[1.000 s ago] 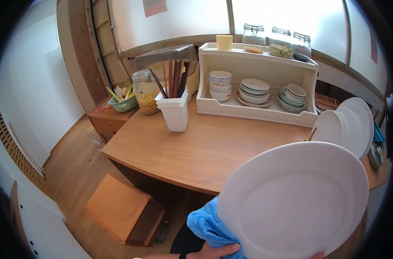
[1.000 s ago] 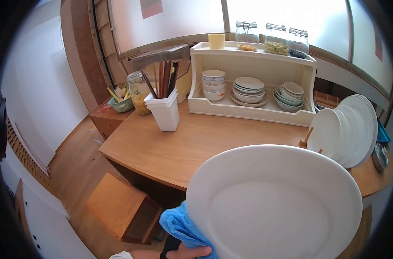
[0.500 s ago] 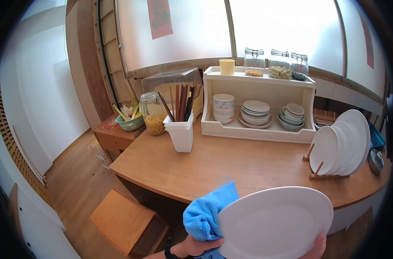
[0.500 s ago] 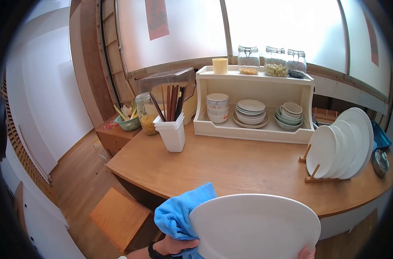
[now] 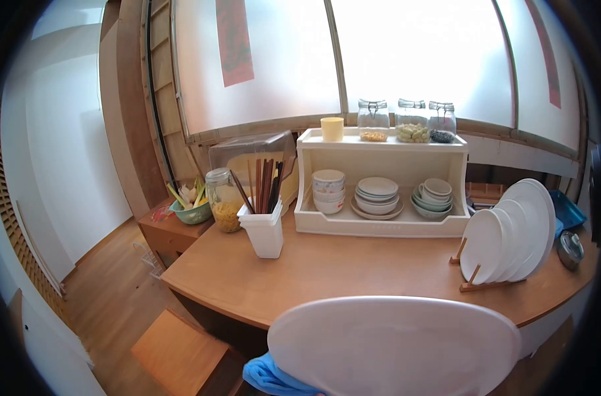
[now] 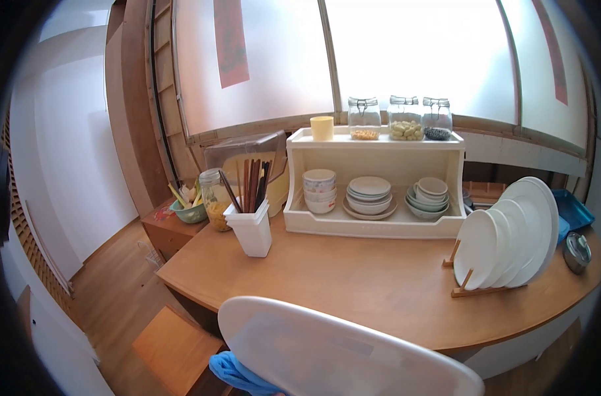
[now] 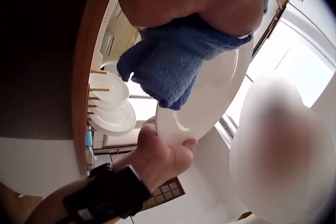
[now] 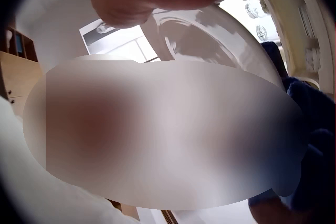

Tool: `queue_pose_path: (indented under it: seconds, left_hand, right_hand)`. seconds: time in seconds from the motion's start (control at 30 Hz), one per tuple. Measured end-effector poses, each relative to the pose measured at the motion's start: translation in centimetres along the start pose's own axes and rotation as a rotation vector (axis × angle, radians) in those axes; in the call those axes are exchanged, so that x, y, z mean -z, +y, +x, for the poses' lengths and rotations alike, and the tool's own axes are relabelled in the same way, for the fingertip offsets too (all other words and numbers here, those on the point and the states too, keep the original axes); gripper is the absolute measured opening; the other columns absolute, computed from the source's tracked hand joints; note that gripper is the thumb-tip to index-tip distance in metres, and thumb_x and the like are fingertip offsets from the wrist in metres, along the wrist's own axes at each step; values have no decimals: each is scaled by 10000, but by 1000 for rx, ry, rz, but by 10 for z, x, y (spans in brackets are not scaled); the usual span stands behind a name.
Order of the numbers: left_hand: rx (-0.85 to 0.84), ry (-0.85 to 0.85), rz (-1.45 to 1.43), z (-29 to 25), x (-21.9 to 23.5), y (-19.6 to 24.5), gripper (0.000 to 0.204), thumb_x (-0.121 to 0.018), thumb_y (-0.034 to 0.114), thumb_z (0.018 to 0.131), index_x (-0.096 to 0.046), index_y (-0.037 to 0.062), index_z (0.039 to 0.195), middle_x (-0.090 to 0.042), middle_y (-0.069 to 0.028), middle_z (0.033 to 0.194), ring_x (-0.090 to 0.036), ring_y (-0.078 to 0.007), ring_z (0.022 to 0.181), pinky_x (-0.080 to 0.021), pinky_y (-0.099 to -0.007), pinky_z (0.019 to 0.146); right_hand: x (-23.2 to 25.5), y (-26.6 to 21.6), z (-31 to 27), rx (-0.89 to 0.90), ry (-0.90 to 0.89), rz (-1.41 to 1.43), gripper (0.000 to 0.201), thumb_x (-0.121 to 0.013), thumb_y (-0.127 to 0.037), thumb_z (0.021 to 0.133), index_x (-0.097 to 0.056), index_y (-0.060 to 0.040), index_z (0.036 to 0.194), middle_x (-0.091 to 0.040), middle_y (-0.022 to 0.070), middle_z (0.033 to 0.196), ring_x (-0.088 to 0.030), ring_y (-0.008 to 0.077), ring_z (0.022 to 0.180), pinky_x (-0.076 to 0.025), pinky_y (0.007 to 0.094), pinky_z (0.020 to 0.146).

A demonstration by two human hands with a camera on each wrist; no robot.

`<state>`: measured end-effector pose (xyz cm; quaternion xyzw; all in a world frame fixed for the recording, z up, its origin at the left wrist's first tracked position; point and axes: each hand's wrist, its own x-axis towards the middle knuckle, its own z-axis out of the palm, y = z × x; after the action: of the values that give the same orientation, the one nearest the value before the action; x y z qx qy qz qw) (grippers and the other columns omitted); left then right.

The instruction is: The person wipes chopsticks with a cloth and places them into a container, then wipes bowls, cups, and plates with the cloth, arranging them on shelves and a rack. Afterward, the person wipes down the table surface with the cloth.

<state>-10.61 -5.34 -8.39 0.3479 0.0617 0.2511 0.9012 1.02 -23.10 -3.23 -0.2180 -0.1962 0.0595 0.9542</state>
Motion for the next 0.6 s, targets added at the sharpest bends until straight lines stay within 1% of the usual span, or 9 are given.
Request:
queue_pose_path:
  seconds: [0.03, 0.07, 0.1, 0.17, 0.23, 0.27, 0.43, 0.53, 0.6]
  left_hand:
    - [-4, -12, -39, 0, 2, -2, 378, -660, 95, 869, -527, 56, 1220, -601, -39, 1094, -581, -186, 994, -462, -307, 909]
    - [47, 121, 18, 6, 5, 3, 403, -648, 122, 880, -503, 47, 1248, -606, -64, 1121, -595, -217, 1003, -477, -332, 907]
    - [41, 111, 18, 11, 5, 8, 403, -648, 122, 880, -503, 47, 1248, -606, -64, 1121, -595, -217, 1003, -477, -332, 907]
    - [11, 311, 41, 26, -6, 23, 405, -639, 102, 878, -506, 25, 1253, -606, -77, 1167, -590, -221, 1048, -473, -346, 927]
    - [-31, 299, 79, 36, 10, 27, 421, -625, 82, 878, -492, 6, 1271, -596, -88, 1210, -579, -232, 1088, -458, -360, 960]
    - [-56, 299, 103, 37, 7, 32, 432, -614, 57, 876, -480, -5, 1282, -595, -86, 1208, -573, -228, 1091, -443, -353, 976]
    - [-146, 247, 201, 39, 12, 41, 443, -628, 55, 865, -494, -2, 1283, -590, -71, 1215, -563, -221, 1103, -422, -350, 991]
    - [-103, 222, 388, 33, 17, 40, 445, -666, 66, 847, -520, 4, 1263, -594, -59, 1204, -554, -196, 1101, -412, -341, 993]
    - [-127, 64, 771, 32, 24, 33, 441, -696, 72, 831, -540, 4, 1237, -603, -53, 1177, -552, -165, 1077, -422, -332, 970]
  right_hand:
    - [3, 4, -5, -47, -14, -82, 694, -439, -494, 966, -299, 4, 1429, -343, 187, 1463, -402, 305, 1303, -328, 455, 1080]
    - [5, 3, -5, -38, -19, -78, 694, -439, -494, 966, -299, 4, 1429, -343, 187, 1463, -402, 305, 1303, -328, 455, 1080]
    - [7, 2, -3, -73, -113, -108, 729, -451, -512, 952, -284, 8, 1434, -333, 185, 1469, -389, 303, 1313, -317, 456, 1087]
    - [11, -2, 4, -138, -306, -179, 799, -475, -550, 925, -254, 16, 1444, -312, 180, 1481, -362, 298, 1333, -295, 458, 1100]
    - [18, -11, 12, -203, -492, -266, 871, -499, -587, 897, -224, 24, 1453, -291, 176, 1493, -335, 294, 1353, -273, 460, 1114]
    - [20, -18, 18, -318, -475, -248, 934, -540, -598, 866, -185, 26, 1464, -279, 164, 1499, -318, 278, 1364, -268, 446, 1117]
    - [0, -35, 51, -246, -429, -289, 990, -616, -545, 845, -107, 18, 1482, -241, 126, 1523, -293, 240, 1378, -240, 390, 1125]
    - [26, -44, 70, -248, -495, -282, 911, -617, -499, 866, -179, 25, 1468, -330, 142, 1480, -337, 244, 1352, -289, 386, 1099]
    - [88, -47, 66, -612, -518, -586, 786, -581, -453, 907, -276, 52, 1426, -449, 166, 1395, -424, 256, 1291, -364, 385, 1043]
